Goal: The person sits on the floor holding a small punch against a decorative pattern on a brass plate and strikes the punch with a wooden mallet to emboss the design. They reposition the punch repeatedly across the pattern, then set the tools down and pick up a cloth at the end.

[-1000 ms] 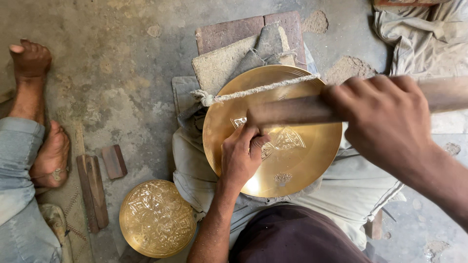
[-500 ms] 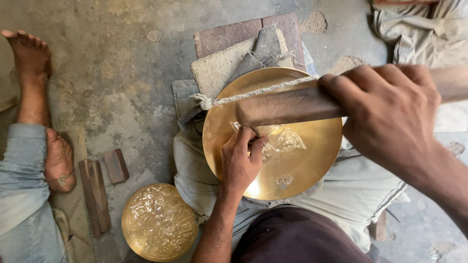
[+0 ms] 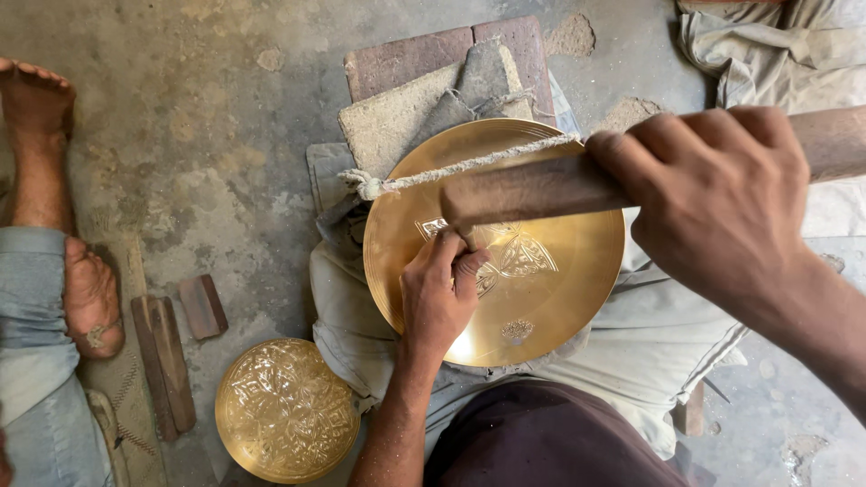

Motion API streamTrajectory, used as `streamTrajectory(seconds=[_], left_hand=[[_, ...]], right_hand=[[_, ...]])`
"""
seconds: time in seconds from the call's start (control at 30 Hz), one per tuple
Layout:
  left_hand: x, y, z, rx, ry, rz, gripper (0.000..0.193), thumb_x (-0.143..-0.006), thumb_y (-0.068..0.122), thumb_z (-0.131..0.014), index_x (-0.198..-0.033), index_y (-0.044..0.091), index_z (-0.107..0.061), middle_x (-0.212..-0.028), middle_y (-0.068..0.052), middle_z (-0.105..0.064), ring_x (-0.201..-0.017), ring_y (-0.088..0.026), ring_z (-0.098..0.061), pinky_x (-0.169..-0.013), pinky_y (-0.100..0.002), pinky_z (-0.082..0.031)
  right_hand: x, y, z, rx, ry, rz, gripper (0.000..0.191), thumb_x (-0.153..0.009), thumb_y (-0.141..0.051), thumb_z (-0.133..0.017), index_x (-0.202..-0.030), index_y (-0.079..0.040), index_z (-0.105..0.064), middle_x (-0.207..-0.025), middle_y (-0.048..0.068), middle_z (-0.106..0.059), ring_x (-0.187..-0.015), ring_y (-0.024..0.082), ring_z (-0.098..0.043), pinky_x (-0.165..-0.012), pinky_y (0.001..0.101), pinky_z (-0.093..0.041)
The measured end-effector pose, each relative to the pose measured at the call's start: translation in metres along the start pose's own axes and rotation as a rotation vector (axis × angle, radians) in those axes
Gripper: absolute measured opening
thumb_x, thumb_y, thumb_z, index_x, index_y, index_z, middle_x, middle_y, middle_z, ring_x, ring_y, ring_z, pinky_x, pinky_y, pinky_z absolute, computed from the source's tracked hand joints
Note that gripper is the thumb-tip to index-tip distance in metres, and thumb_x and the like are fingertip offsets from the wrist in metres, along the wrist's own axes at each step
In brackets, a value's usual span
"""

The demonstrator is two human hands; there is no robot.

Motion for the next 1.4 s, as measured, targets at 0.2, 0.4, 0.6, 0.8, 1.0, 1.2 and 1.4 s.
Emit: streamTrajectory(seconds=[0.2,0.4,0.6,0.8,1.0,1.2,1.4], left_hand=[[0.0,-0.003,-0.001,0.062,0.011,0.02,0.021,-0.1,0.016,-0.071,-0.108,0.003,-0.058,-0.088,-0.007,-0.069,-0.078,-0.024,-0.075,-0.065,-0.036,-0.057],[0.0,-0.001,-0.003,-0.009,-0.001,-0.001,0.022,-0.098,0.016,-0.074,-0.106,0.002,-0.058,-0.086,-0.009,-0.067,-0.075,-0.025,-0.071,-0.065,-0.037,-0.056],[0.0,0.0,-0.003,0.001,0.002,0.002,0.022,-0.098,0.017,-0.072,-0.108,0.003,-0.058,-0.087,-0.009,-0.068,-0.077,-0.026,-0.072,-0.066,-0.039,-0.055],[0.002,-0.002,-0.003,0.003,0.006,-0.004,0.023,-0.098,0.018,-0.073,-0.104,0.003,-0.057,-0.088,-0.01,-0.068,-0.077,-0.027,-0.073,-0.065,-0.039,-0.056],[0.006,-0.009,-0.006,0.036,0.007,0.045,0.023,-0.099,0.02,-0.073,-0.101,0.004,-0.057,-0.087,-0.008,-0.066,-0.075,-0.025,-0.072,-0.064,-0.037,-0.057],[0.005,0.0,-0.003,-0.012,0.021,-0.012,0.026,-0.098,0.021,-0.073,-0.11,0.002,-0.059,-0.087,-0.008,-0.067,-0.078,-0.027,-0.071,-0.066,-0.039,-0.055],[0.005,-0.002,-0.003,-0.027,0.022,0.015,0.024,-0.099,0.022,-0.073,-0.103,0.003,-0.058,-0.085,-0.008,-0.066,-0.075,-0.026,-0.07,-0.064,-0.038,-0.054]], right_hand=[[-0.001,0.015,-0.002,-0.559,0.007,-0.269,0.046,-0.086,-0.003,-0.068,-0.131,0.001,-0.061,-0.105,0.018,-0.069,-0.089,0.035,-0.068,-0.08,0.0458,-0.052],[-0.002,-0.002,0.007,-0.281,0.101,-0.031,0.038,-0.082,-0.004,-0.069,-0.12,-0.005,-0.069,-0.098,0.014,-0.072,-0.091,0.031,-0.071,-0.086,0.0446,-0.05],[-0.004,-0.006,0.008,-0.069,0.036,-0.028,0.032,-0.085,-0.01,-0.072,-0.116,-0.015,-0.072,-0.097,0.006,-0.074,-0.086,0.025,-0.07,-0.084,0.0402,-0.048],[0.0,-0.003,0.014,-0.099,0.041,-0.047,0.036,-0.083,-0.001,-0.07,-0.117,-0.011,-0.07,-0.098,0.008,-0.073,-0.084,0.027,-0.069,-0.083,0.0429,-0.048],[-0.008,0.001,0.015,-0.326,-0.044,-0.168,0.044,-0.082,-0.003,-0.071,-0.125,-0.001,-0.065,-0.098,0.017,-0.069,-0.085,0.032,-0.067,-0.077,0.0437,-0.049],[-0.008,-0.002,0.026,-0.285,0.064,-0.125,0.041,-0.084,0.001,-0.07,-0.124,-0.003,-0.065,-0.102,0.016,-0.071,-0.088,0.031,-0.069,-0.079,0.0423,-0.051],[0.001,0.002,0.012,-0.346,0.01,-0.152,0.039,-0.083,-0.007,-0.073,-0.122,-0.006,-0.066,-0.102,0.013,-0.07,-0.091,0.029,-0.069,-0.083,0.0391,-0.05]])
Point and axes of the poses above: each hand's wrist, its own x-axis away from the middle knuckle, its own z-axis out of the back of the hand, y = z × x, the point moved 8 cm from there along -x, towards the middle knuckle
